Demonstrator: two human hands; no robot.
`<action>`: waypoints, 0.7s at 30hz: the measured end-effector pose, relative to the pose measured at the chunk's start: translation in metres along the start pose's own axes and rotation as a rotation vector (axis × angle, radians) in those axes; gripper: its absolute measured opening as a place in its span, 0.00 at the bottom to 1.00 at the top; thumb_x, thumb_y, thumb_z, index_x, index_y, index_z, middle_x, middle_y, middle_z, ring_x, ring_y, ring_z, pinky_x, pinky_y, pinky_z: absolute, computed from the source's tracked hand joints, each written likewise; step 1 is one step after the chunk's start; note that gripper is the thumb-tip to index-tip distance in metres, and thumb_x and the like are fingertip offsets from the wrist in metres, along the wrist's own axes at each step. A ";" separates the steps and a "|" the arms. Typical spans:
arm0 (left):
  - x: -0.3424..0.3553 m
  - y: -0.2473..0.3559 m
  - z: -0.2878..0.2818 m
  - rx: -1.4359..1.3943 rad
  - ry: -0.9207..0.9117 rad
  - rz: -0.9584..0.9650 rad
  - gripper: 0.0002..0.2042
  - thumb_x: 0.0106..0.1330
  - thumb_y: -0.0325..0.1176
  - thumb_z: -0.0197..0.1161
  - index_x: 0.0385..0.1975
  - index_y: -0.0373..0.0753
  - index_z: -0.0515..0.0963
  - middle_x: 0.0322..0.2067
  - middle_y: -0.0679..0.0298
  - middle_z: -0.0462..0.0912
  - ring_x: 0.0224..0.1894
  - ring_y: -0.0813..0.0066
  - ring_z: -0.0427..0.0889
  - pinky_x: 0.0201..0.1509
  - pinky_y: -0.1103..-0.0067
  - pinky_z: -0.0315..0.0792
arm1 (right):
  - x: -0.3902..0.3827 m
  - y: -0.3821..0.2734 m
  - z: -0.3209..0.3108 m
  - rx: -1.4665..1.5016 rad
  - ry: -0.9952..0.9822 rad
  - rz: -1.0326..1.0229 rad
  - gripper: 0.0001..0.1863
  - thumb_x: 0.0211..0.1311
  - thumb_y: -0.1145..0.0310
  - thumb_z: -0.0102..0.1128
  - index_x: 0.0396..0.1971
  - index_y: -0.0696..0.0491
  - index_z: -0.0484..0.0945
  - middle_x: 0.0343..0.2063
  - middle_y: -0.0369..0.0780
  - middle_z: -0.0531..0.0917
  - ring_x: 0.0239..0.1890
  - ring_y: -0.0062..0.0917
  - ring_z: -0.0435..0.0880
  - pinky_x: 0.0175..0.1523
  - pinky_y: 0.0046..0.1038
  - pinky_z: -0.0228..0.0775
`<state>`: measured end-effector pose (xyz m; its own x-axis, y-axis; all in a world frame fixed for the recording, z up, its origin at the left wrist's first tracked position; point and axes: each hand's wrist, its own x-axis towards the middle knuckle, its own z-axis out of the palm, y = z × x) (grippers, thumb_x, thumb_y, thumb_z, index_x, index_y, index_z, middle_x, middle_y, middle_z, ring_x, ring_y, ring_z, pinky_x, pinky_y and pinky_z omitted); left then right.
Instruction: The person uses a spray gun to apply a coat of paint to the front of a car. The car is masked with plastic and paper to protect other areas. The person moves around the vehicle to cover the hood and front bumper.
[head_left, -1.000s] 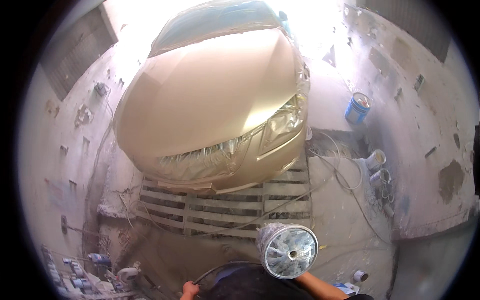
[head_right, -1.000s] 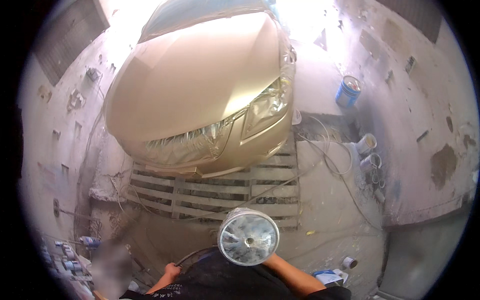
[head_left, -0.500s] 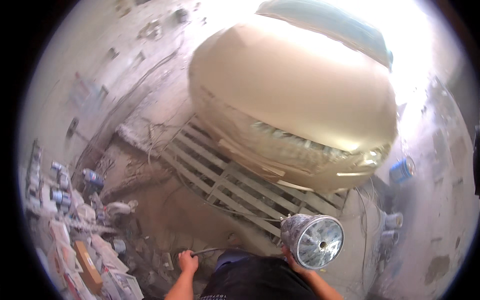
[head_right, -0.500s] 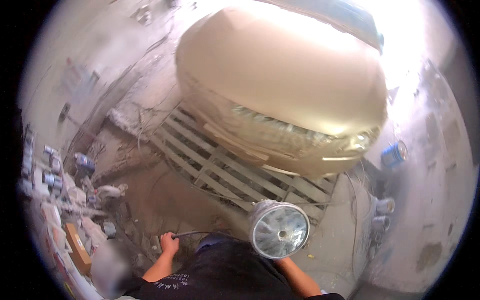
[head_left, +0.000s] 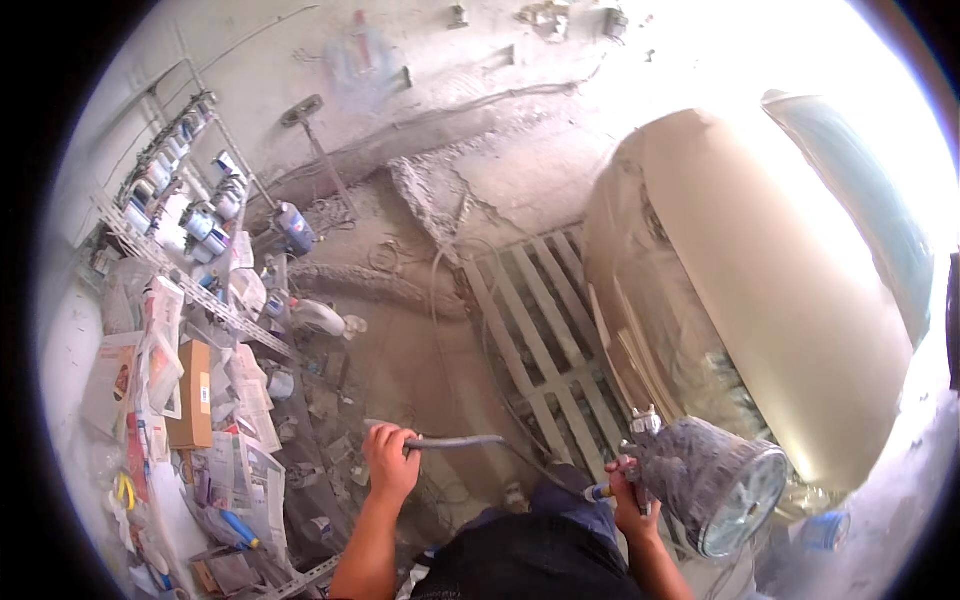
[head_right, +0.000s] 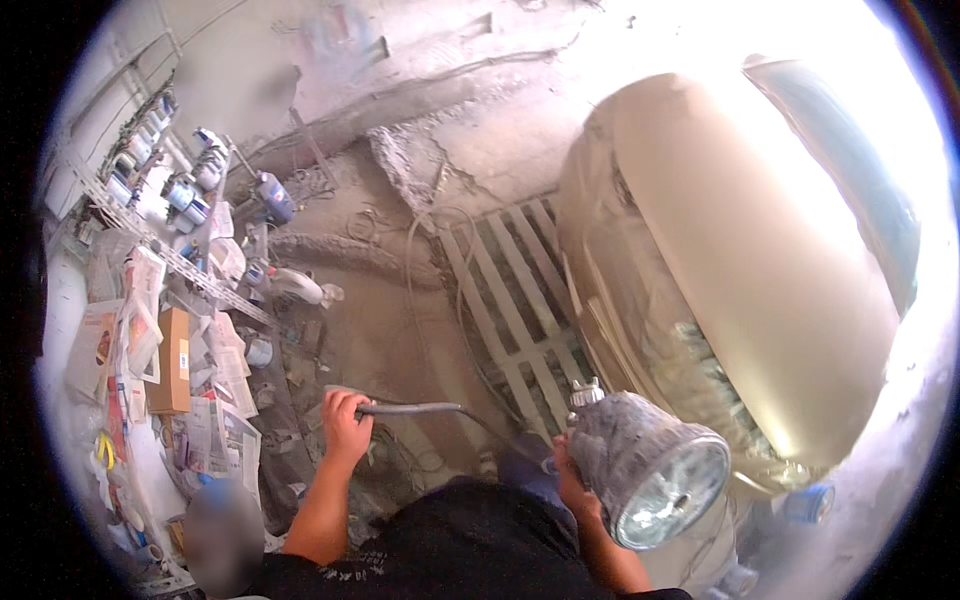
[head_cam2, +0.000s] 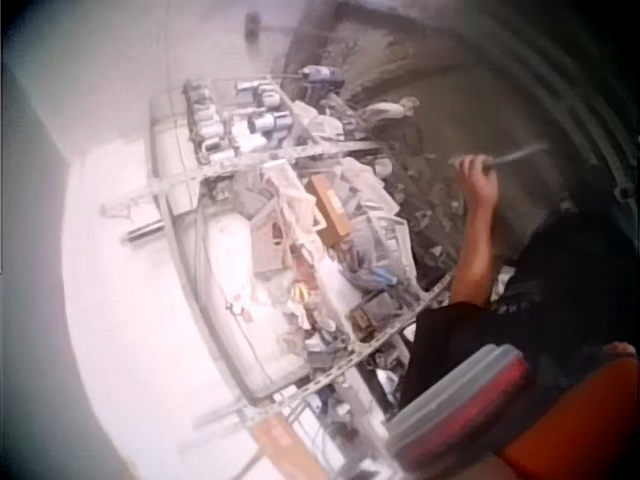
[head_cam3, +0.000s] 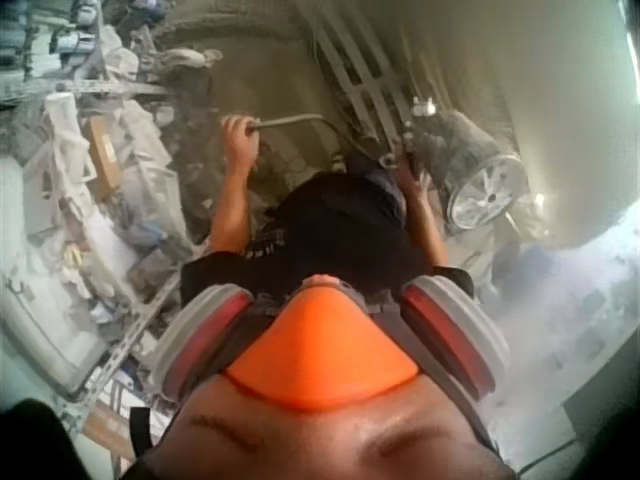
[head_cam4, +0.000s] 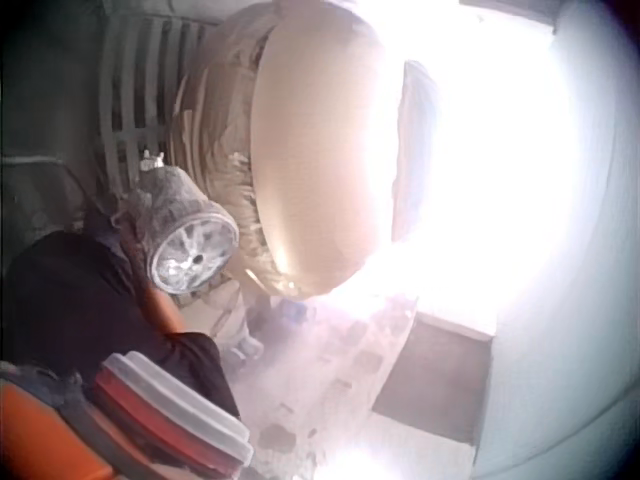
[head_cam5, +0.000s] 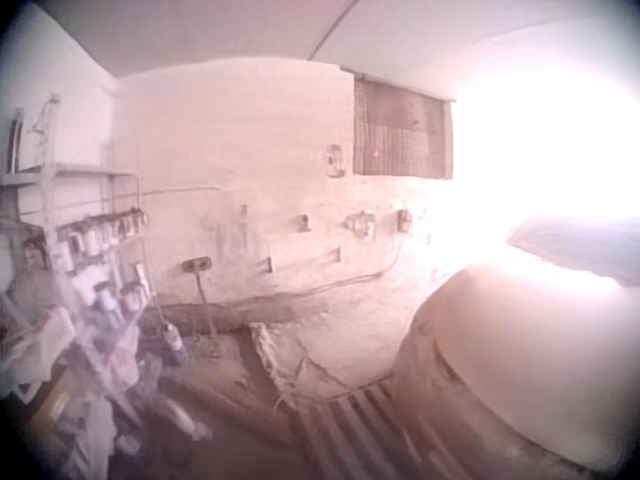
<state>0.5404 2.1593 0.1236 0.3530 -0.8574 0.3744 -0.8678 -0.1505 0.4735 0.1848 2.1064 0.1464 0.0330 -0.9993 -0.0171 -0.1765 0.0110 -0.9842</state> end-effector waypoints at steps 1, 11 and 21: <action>0.013 -0.007 -0.004 0.010 0.027 0.006 0.07 0.43 0.27 0.64 0.23 0.41 0.74 0.27 0.64 0.72 0.38 0.61 0.71 0.41 0.67 0.64 | 0.019 -0.002 0.015 0.053 0.001 0.009 0.09 0.57 0.80 0.53 0.36 0.52 0.70 0.35 0.36 0.74 0.39 0.24 0.75 0.44 0.31 0.68; 0.172 -0.059 0.013 0.197 0.078 0.051 0.06 0.45 0.27 0.63 0.23 0.41 0.74 0.27 0.66 0.72 0.39 0.64 0.73 0.43 0.68 0.61 | 0.193 0.000 0.122 0.210 -0.173 -0.058 0.06 0.58 0.77 0.52 0.35 0.53 0.70 0.29 0.36 0.75 0.31 0.19 0.74 0.35 0.23 0.66; 0.388 -0.106 -0.004 0.327 0.200 0.243 0.08 0.47 0.28 0.64 0.27 0.42 0.74 0.28 0.68 0.72 0.40 0.67 0.73 0.46 0.65 0.60 | 0.382 -0.049 0.222 0.087 -0.283 -0.052 0.07 0.58 0.75 0.53 0.37 0.55 0.70 0.25 0.35 0.75 0.25 0.16 0.72 0.28 0.20 0.63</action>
<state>0.7707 1.8443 0.2226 0.1580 -0.7803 0.6052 -0.9874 -0.1317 0.0880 0.4248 1.7318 0.1491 0.3146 -0.9492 -0.0026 -0.0828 -0.0248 -0.9963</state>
